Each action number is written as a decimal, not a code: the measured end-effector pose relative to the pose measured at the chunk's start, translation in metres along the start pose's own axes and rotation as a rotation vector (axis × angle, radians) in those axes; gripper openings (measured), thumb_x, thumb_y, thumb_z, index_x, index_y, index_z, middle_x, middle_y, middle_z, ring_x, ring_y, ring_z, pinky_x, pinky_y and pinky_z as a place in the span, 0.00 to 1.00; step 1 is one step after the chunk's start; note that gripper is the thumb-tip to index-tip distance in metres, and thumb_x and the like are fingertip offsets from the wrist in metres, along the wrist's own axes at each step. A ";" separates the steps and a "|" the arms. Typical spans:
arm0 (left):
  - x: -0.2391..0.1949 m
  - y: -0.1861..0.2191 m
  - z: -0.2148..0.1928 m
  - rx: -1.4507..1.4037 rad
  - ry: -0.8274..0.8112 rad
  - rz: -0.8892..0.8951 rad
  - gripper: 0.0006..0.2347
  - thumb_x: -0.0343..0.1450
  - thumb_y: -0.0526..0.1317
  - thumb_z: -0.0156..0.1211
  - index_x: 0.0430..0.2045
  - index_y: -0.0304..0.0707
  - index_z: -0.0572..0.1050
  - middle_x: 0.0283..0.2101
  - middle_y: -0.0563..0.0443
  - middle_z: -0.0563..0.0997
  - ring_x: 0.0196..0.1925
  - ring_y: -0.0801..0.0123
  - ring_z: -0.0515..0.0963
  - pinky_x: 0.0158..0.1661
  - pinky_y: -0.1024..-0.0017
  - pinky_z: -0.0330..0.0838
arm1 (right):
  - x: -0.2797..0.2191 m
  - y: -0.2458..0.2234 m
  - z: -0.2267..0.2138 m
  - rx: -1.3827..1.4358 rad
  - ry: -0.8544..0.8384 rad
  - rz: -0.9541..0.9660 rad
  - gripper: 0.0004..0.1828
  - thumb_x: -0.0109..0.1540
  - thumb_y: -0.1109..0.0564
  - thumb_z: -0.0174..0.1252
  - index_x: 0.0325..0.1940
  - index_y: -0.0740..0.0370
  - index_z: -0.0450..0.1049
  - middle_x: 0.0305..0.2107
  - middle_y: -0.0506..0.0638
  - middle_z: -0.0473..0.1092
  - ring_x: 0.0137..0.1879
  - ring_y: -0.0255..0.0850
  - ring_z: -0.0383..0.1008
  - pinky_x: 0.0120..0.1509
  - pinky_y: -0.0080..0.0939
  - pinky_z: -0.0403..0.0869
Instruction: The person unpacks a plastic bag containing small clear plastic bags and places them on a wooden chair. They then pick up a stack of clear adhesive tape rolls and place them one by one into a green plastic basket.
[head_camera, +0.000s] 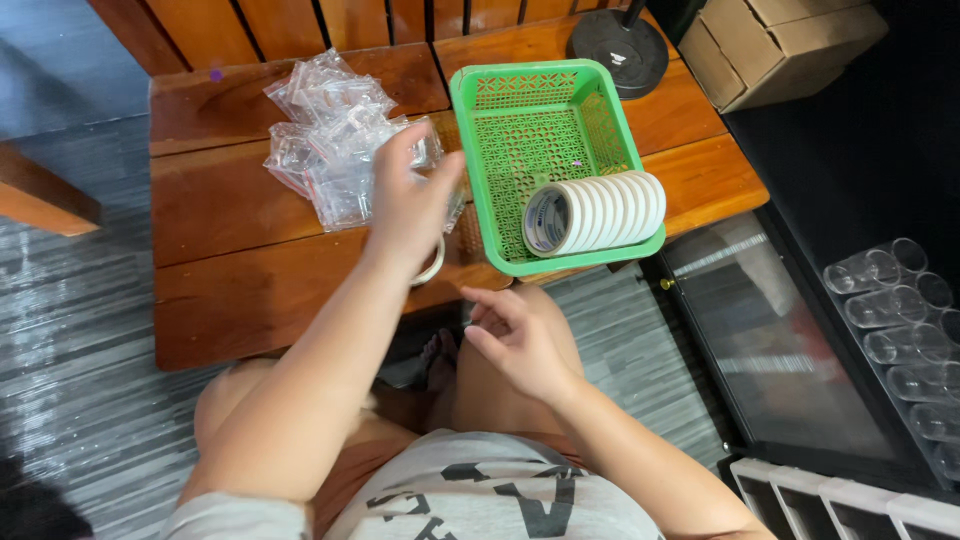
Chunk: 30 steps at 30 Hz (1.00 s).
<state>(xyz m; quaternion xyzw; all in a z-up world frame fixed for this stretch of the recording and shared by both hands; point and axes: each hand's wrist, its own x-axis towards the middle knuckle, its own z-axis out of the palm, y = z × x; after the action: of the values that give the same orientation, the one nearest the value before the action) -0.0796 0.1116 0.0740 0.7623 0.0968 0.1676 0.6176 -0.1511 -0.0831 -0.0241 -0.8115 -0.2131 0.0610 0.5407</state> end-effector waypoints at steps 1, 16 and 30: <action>-0.002 -0.007 -0.014 0.018 0.044 -0.099 0.27 0.72 0.49 0.65 0.65 0.39 0.67 0.68 0.39 0.64 0.73 0.49 0.63 0.72 0.52 0.55 | 0.000 0.011 0.010 0.148 -0.044 0.079 0.27 0.59 0.59 0.68 0.63 0.51 0.78 0.41 0.47 0.75 0.41 0.35 0.80 0.45 0.31 0.80; -0.029 -0.140 -0.078 0.193 0.134 -0.320 0.12 0.72 0.41 0.64 0.50 0.44 0.80 0.52 0.48 0.82 0.54 0.66 0.83 0.54 0.67 0.78 | 0.041 0.063 0.057 0.358 -0.093 0.282 0.45 0.61 0.64 0.64 0.80 0.66 0.51 0.53 0.60 0.71 0.48 0.43 0.81 0.51 0.37 0.82; -0.032 -0.151 -0.070 0.283 0.122 -0.234 0.13 0.70 0.39 0.66 0.49 0.46 0.82 0.48 0.51 0.82 0.49 0.69 0.84 0.52 0.70 0.80 | 0.069 0.047 0.042 0.381 -0.203 0.426 0.41 0.64 0.61 0.60 0.79 0.61 0.53 0.43 0.56 0.72 0.26 0.50 0.82 0.31 0.43 0.83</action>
<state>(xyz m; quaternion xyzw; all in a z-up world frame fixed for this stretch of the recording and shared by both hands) -0.1262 0.1971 -0.0651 0.8135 0.2446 0.1252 0.5126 -0.0895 -0.0345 -0.0751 -0.7115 -0.0755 0.2927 0.6343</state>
